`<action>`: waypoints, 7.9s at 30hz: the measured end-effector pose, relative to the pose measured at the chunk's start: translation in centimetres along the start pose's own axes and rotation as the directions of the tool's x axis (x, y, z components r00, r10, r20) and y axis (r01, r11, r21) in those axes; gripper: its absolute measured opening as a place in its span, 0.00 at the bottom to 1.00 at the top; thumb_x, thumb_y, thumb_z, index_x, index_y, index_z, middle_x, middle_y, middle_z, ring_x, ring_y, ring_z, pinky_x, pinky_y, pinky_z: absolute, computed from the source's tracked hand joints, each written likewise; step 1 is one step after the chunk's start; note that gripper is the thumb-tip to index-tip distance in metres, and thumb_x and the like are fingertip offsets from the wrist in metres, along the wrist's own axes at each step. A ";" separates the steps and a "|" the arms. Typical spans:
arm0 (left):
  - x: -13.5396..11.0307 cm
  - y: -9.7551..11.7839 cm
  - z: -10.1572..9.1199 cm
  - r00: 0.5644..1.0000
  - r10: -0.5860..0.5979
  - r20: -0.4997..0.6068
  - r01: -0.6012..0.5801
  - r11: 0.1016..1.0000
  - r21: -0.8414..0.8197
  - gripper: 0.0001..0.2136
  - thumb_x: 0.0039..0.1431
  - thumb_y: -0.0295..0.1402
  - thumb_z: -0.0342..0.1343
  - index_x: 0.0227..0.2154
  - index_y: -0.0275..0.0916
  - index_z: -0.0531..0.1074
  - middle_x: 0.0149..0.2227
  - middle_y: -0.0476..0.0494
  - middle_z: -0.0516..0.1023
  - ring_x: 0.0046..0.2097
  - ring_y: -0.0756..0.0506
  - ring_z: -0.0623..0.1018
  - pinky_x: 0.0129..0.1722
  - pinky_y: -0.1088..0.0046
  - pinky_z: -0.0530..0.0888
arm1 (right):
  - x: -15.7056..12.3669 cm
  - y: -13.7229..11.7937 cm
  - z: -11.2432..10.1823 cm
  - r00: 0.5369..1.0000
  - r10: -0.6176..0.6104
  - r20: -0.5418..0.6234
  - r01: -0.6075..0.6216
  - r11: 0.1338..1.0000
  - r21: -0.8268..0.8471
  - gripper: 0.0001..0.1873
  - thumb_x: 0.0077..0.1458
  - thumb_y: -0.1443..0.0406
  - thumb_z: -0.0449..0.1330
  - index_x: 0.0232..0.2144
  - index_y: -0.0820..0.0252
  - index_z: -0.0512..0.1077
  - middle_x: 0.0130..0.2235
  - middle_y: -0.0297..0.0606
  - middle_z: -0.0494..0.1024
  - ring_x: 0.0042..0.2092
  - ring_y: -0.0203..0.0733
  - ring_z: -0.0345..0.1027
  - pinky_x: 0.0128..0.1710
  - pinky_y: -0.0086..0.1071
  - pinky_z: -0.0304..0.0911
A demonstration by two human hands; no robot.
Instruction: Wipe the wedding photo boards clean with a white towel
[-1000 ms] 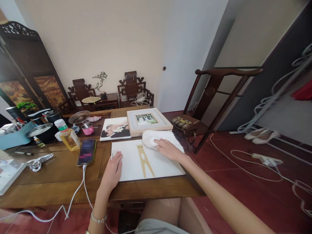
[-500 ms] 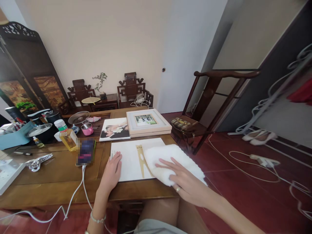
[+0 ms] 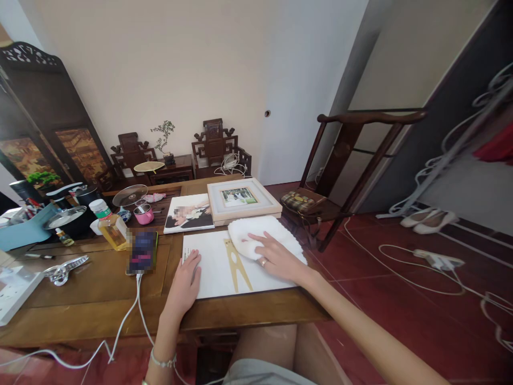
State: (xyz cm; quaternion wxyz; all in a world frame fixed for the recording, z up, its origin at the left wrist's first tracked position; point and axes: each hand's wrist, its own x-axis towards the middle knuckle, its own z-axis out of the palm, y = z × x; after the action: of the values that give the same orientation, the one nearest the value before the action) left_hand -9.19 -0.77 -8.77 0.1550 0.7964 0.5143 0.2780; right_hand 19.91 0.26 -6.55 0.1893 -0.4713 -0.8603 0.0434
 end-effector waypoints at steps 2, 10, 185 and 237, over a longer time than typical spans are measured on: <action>0.0 -0.1 0.1 1.000 0.002 -0.002 -0.002 1.000 -0.001 0.18 0.64 0.32 0.41 0.54 0.39 0.65 0.60 0.39 0.63 0.63 0.43 0.59 0.62 0.54 0.53 | -1.7 -1.1 -0.4 1.000 -0.019 0.016 0.019 0.999 0.026 0.12 0.47 0.75 0.48 0.26 0.60 0.70 0.58 0.47 0.66 0.64 0.48 0.47 0.62 0.54 0.38; -0.1 -0.2 0.2 1.000 0.004 -0.015 -0.004 1.000 -0.003 0.17 0.63 0.32 0.42 0.53 0.39 0.65 0.60 0.39 0.63 0.63 0.43 0.59 0.62 0.54 0.52 | -8.4 -4.7 -2.3 0.994 -0.077 0.075 0.065 0.987 0.147 0.13 0.39 0.77 0.48 0.22 0.57 0.66 0.59 0.37 0.64 0.64 0.47 0.44 0.64 0.54 0.34; 0.0 0.2 0.3 0.999 -0.043 0.011 0.043 0.998 -0.054 0.22 0.66 0.39 0.37 0.57 0.37 0.61 0.62 0.38 0.60 0.64 0.43 0.56 0.63 0.54 0.50 | 4.5 -9.0 1.1 0.995 0.090 0.048 -0.097 0.981 0.167 0.14 0.51 0.71 0.47 0.34 0.62 0.73 0.43 0.46 0.77 0.53 0.48 0.63 0.53 0.39 0.53; -0.3 3.9 -5.5 0.798 -0.601 0.033 0.212 0.229 -0.950 0.27 0.45 0.36 0.62 0.50 0.36 0.65 0.50 0.34 0.72 0.48 0.41 0.76 0.45 0.66 0.72 | -6.1 -1.3 -1.1 0.952 0.192 -0.239 -0.130 0.959 0.250 0.11 0.55 0.63 0.49 0.25 0.55 0.67 0.39 0.37 0.78 0.52 0.52 0.65 0.59 0.50 0.52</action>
State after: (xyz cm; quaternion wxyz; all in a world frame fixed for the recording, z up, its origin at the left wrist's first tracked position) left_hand -9.71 -2.89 -2.34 0.5500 0.3369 0.4758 0.5980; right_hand 22.23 -5.58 -6.95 0.3502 -0.5167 -0.7753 0.0961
